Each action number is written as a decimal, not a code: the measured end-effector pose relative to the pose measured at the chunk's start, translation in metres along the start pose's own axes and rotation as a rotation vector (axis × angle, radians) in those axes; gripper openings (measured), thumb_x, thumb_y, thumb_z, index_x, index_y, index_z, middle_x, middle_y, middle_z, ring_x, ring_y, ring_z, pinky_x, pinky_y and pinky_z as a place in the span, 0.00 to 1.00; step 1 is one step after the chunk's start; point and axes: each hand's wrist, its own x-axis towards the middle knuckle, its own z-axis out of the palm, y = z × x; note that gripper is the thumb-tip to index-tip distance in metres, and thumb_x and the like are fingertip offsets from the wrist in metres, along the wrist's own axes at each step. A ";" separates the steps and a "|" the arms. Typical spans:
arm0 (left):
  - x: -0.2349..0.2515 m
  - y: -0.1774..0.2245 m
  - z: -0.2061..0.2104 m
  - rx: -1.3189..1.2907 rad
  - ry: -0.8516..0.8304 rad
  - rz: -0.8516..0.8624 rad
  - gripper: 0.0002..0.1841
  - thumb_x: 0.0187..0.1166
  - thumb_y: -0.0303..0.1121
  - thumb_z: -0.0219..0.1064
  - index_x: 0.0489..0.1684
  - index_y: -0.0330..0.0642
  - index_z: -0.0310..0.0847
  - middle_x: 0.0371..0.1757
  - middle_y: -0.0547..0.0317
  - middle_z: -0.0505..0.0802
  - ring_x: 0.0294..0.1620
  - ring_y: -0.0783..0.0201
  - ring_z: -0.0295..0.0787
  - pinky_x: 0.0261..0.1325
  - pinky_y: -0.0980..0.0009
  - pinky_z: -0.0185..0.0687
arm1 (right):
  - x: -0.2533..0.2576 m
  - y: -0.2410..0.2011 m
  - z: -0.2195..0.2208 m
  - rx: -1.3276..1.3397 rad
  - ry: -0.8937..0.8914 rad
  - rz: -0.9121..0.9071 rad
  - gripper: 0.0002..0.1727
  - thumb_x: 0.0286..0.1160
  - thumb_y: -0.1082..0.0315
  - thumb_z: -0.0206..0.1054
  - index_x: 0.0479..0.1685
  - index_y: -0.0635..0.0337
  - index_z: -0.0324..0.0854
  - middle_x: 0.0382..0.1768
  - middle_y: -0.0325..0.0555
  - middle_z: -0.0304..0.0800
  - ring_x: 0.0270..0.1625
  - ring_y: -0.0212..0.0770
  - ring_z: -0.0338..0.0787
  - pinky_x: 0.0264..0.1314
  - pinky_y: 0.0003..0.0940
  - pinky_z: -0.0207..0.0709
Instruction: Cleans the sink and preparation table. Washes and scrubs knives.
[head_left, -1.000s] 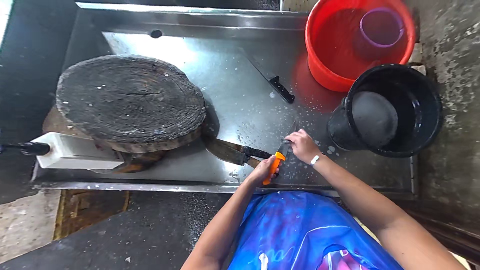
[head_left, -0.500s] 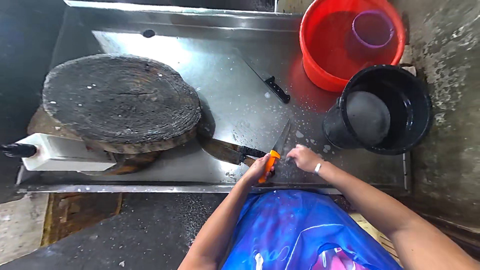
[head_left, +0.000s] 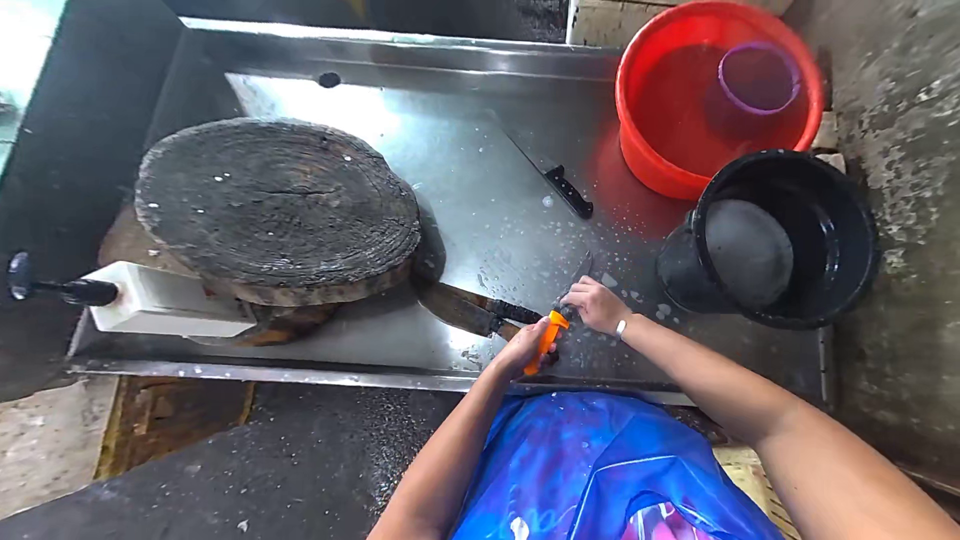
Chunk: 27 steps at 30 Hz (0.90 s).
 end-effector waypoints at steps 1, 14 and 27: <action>-0.001 -0.002 0.002 -0.003 0.004 -0.008 0.31 0.94 0.58 0.36 0.57 0.43 0.79 0.27 0.60 0.85 0.14 0.70 0.73 0.15 0.76 0.69 | 0.001 0.013 -0.001 -0.012 -0.019 0.043 0.16 0.71 0.79 0.63 0.48 0.56 0.95 0.49 0.52 0.96 0.62 0.58 0.89 0.71 0.54 0.80; -0.024 0.006 0.029 1.216 0.392 0.090 0.31 0.87 0.46 0.57 0.87 0.43 0.60 0.72 0.39 0.84 0.61 0.38 0.90 0.60 0.38 0.85 | -0.031 -0.037 0.005 0.094 0.034 0.014 0.16 0.72 0.80 0.64 0.51 0.58 0.94 0.53 0.47 0.97 0.61 0.53 0.91 0.72 0.49 0.80; -0.020 0.001 0.041 1.274 0.498 0.072 0.27 0.87 0.44 0.58 0.85 0.49 0.64 0.71 0.42 0.84 0.50 0.38 0.93 0.47 0.40 0.88 | -0.011 -0.046 0.005 0.073 -0.001 0.167 0.15 0.73 0.79 0.64 0.49 0.55 0.95 0.50 0.47 0.97 0.60 0.55 0.90 0.71 0.52 0.79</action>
